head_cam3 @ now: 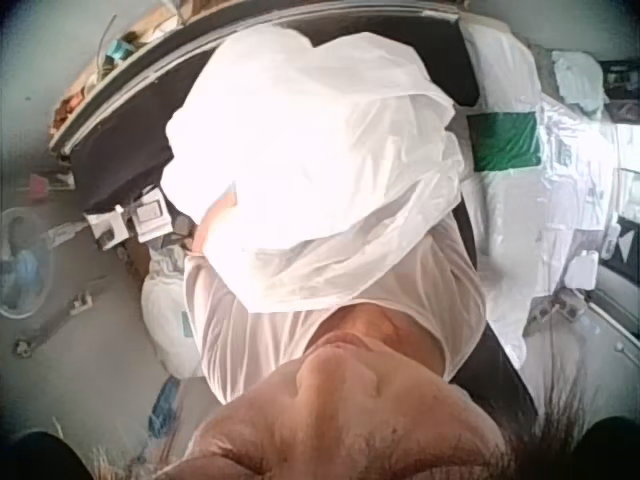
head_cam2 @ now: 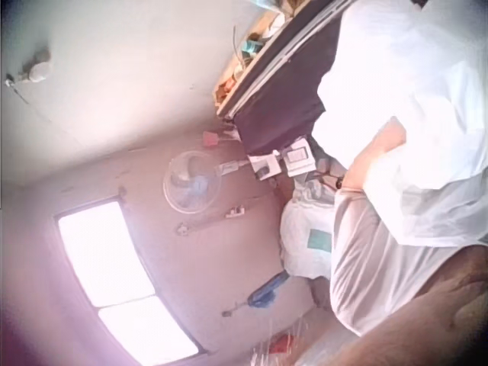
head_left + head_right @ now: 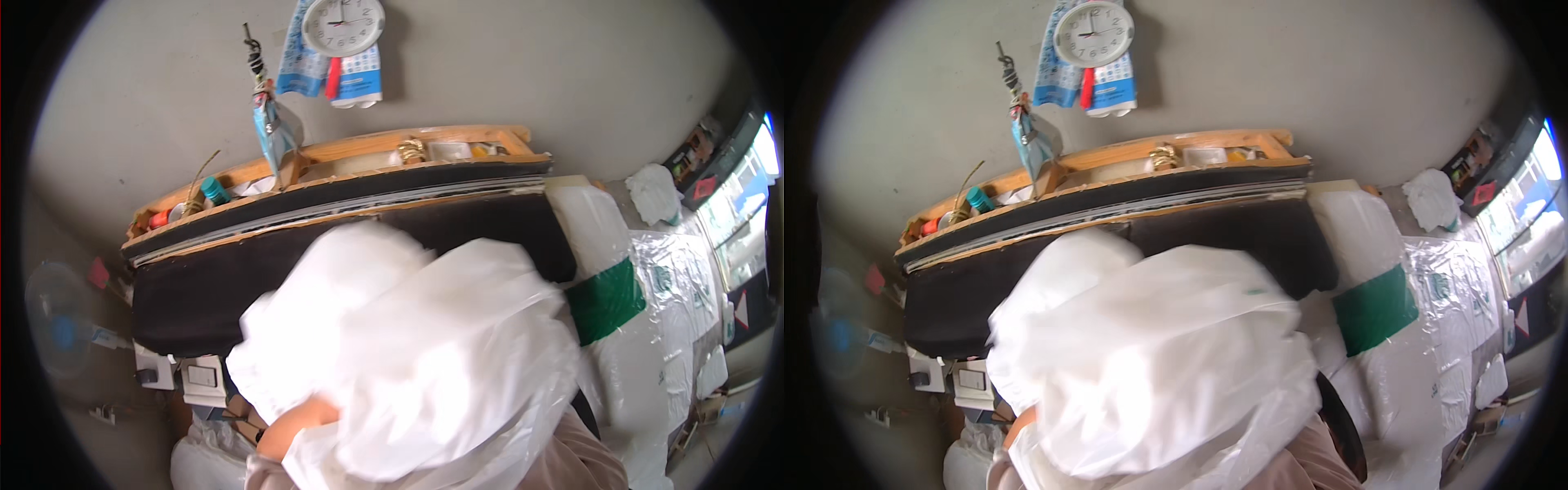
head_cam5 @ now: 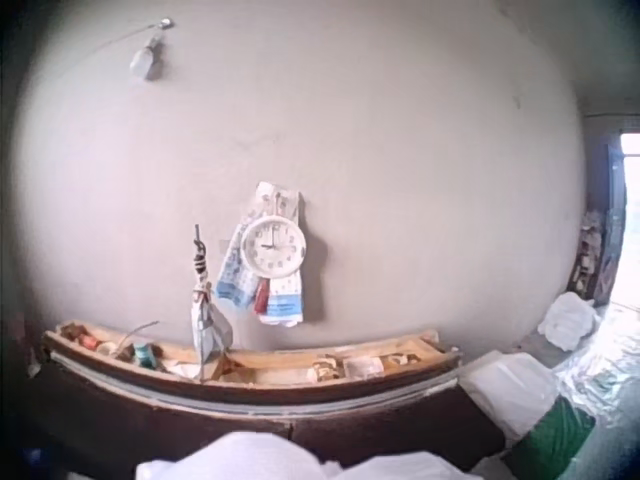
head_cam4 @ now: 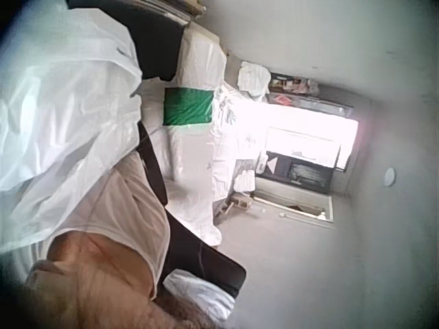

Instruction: Fold and organize large white and green plastic sheets on a workspace.

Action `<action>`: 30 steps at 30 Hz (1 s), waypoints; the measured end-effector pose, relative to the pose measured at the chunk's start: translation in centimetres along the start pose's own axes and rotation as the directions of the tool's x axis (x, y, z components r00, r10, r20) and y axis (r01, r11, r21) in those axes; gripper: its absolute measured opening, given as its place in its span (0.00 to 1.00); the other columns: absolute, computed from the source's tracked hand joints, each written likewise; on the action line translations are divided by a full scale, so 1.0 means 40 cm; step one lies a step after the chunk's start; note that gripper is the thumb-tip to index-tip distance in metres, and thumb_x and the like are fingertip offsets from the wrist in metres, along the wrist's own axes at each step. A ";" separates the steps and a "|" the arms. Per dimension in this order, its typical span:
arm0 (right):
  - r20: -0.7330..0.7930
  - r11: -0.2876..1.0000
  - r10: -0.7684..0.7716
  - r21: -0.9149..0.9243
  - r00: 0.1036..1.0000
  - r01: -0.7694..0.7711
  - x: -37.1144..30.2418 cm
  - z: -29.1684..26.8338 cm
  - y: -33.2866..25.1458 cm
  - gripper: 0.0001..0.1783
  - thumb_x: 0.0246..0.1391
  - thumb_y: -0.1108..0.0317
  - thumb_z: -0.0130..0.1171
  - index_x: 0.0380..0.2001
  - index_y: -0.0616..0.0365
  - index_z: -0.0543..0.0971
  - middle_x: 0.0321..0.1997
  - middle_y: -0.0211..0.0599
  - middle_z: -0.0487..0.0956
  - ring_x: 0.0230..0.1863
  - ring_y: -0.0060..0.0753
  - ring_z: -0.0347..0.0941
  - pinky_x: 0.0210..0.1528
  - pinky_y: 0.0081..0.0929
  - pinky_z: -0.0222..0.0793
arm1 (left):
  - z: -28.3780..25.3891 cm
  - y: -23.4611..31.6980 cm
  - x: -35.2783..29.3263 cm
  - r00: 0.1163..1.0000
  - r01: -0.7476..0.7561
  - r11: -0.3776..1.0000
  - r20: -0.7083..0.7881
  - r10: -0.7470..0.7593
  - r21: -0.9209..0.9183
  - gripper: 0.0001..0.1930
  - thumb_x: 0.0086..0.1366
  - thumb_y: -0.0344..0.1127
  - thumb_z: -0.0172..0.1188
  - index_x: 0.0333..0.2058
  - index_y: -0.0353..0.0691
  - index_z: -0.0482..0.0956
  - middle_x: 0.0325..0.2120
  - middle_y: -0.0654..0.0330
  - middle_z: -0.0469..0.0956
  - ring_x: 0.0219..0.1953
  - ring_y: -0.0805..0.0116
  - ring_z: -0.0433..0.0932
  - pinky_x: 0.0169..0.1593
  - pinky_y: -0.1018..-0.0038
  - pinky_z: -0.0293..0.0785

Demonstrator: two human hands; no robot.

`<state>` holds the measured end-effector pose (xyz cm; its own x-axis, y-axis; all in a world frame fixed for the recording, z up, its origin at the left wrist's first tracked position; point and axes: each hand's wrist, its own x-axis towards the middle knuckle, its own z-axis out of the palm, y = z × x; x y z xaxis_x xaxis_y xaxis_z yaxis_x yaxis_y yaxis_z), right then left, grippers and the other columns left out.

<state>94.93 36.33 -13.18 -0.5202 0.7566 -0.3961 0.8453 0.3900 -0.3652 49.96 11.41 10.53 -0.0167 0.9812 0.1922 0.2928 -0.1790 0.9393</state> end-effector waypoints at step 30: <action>-0.885 0.958 -0.243 -0.283 0.398 -0.044 0.317 -0.208 -0.493 0.16 0.47 0.66 0.53 0.41 0.52 0.68 0.41 0.44 0.75 0.43 0.47 0.71 0.43 0.43 0.64 | -0.591 -0.411 -0.291 0.346 0.595 0.768 -0.938 0.020 0.236 0.18 0.65 0.38 0.47 0.48 0.30 0.69 0.40 0.46 0.75 0.40 0.61 0.75 0.45 0.70 0.68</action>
<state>72.68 42.63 -3.99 -0.3050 0.6704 0.6764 0.8671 0.4892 -0.0938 22.76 1.22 -0.43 -0.8967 0.2689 0.3516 0.4405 0.4634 0.7689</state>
